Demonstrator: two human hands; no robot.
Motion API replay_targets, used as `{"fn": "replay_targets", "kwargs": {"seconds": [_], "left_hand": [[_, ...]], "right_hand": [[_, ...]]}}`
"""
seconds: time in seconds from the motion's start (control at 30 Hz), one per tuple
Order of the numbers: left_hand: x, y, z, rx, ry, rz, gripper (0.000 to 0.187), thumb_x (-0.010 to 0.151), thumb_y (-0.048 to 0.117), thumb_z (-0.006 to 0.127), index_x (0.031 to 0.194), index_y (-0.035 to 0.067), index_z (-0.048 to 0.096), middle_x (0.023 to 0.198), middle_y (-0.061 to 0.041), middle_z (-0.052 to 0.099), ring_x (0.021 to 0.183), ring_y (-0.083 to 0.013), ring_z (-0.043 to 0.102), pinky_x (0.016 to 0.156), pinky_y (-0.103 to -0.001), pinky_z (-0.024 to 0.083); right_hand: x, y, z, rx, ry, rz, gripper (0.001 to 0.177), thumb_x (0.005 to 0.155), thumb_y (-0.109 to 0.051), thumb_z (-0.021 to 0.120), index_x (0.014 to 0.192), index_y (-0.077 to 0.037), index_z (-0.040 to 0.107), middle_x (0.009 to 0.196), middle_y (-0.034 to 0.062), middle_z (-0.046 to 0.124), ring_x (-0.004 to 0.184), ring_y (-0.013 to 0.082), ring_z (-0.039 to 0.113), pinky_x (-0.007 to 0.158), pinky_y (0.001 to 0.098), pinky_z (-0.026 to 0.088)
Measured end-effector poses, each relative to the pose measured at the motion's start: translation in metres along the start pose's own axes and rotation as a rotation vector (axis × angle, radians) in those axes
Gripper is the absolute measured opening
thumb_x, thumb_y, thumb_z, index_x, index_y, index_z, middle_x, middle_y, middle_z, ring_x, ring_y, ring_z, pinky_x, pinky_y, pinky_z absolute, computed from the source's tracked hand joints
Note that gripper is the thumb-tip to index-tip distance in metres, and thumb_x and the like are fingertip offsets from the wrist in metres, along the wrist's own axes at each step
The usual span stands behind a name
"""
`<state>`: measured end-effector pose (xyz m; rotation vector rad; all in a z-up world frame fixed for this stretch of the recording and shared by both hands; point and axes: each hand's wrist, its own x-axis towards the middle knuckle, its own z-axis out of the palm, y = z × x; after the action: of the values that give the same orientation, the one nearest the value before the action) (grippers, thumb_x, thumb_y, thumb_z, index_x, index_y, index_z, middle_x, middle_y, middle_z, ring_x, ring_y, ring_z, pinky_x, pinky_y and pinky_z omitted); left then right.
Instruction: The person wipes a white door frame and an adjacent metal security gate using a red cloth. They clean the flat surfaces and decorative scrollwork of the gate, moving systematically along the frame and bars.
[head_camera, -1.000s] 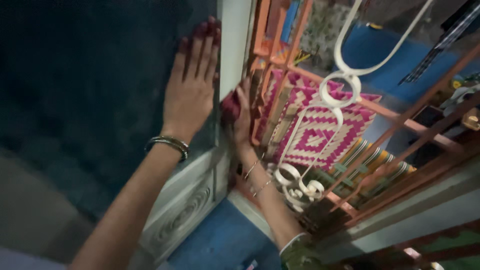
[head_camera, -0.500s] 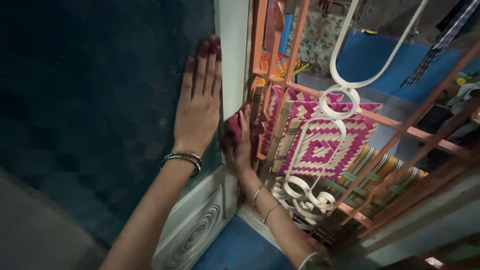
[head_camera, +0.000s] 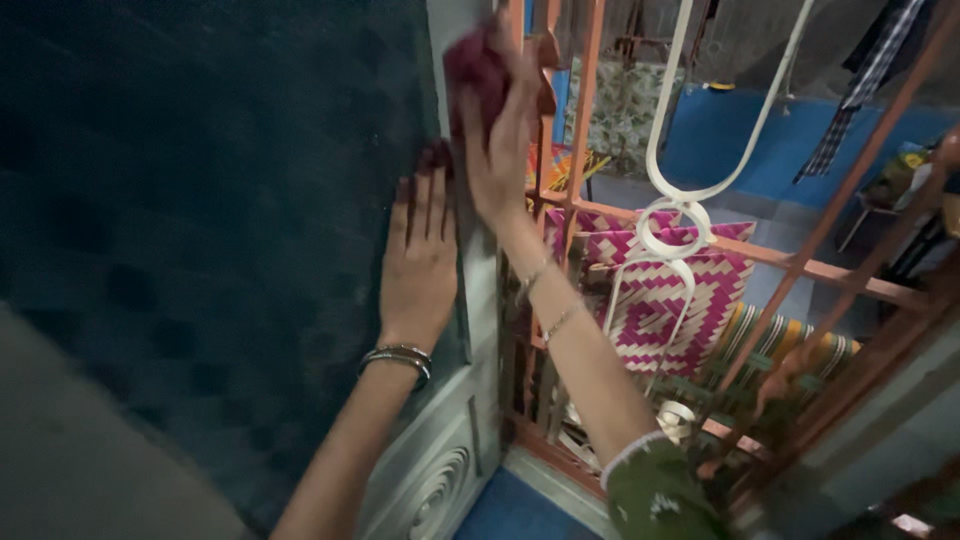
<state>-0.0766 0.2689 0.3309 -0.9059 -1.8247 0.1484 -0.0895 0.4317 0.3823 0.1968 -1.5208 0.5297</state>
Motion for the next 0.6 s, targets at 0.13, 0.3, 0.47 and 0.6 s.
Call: {"fn": "replay_targets", "kwargs": {"seconds": [0.13,0.3,0.47,0.6], "left_hand": [[0.004,-0.004,-0.009,-0.058,-0.003,0.003,0.058,0.099,0.025,0.044,0.151,0.0,0.048,0.168,-0.017,0.032,0.157,-0.0287,0.022,0.129,-0.044,0.012],[0.006,-0.015,-0.024,-0.013,0.03,0.03,0.064,0.096,0.029,0.047,0.154,0.001,0.046,0.165,-0.013,0.036,0.155,-0.0245,0.024,0.128,-0.046,0.014],[0.029,-0.042,-0.033,0.067,-0.009,0.104,0.065,0.093,0.028,0.052,0.153,0.003,0.046,0.164,-0.011,0.036,0.154,-0.023,0.025,0.126,-0.044,0.016],[0.08,-0.071,-0.048,0.058,0.065,0.048,0.061,0.102,0.032,0.05,0.155,0.003,0.049,0.167,-0.012,0.037,0.156,-0.025,0.026,0.128,-0.045,0.013]], "right_hand": [[-0.077,-0.015,-0.026,0.168,-0.19,0.114,0.052,0.112,-0.011,0.05,0.159,-0.006,0.028,0.172,0.0188,0.03,0.158,0.0324,0.037,0.131,0.0405,0.031],[-0.111,-0.025,-0.054,0.134,-0.351,0.096,0.069,0.1,-0.003,0.053,0.162,-0.003,0.02,0.172,0.0216,0.015,0.162,0.0381,0.014,0.132,0.0454,0.015],[-0.062,-0.032,-0.044,0.142,-0.287,-0.034,0.062,0.11,-0.002,0.045,0.167,-0.008,0.021,0.178,0.0169,0.012,0.164,0.0324,0.015,0.139,0.0441,0.018],[0.015,-0.032,-0.024,0.075,-0.203,-0.087,0.061,0.112,-0.003,0.051,0.166,-0.008,0.023,0.176,0.0138,0.021,0.162,0.0299,0.02,0.137,0.0422,0.021]]}}
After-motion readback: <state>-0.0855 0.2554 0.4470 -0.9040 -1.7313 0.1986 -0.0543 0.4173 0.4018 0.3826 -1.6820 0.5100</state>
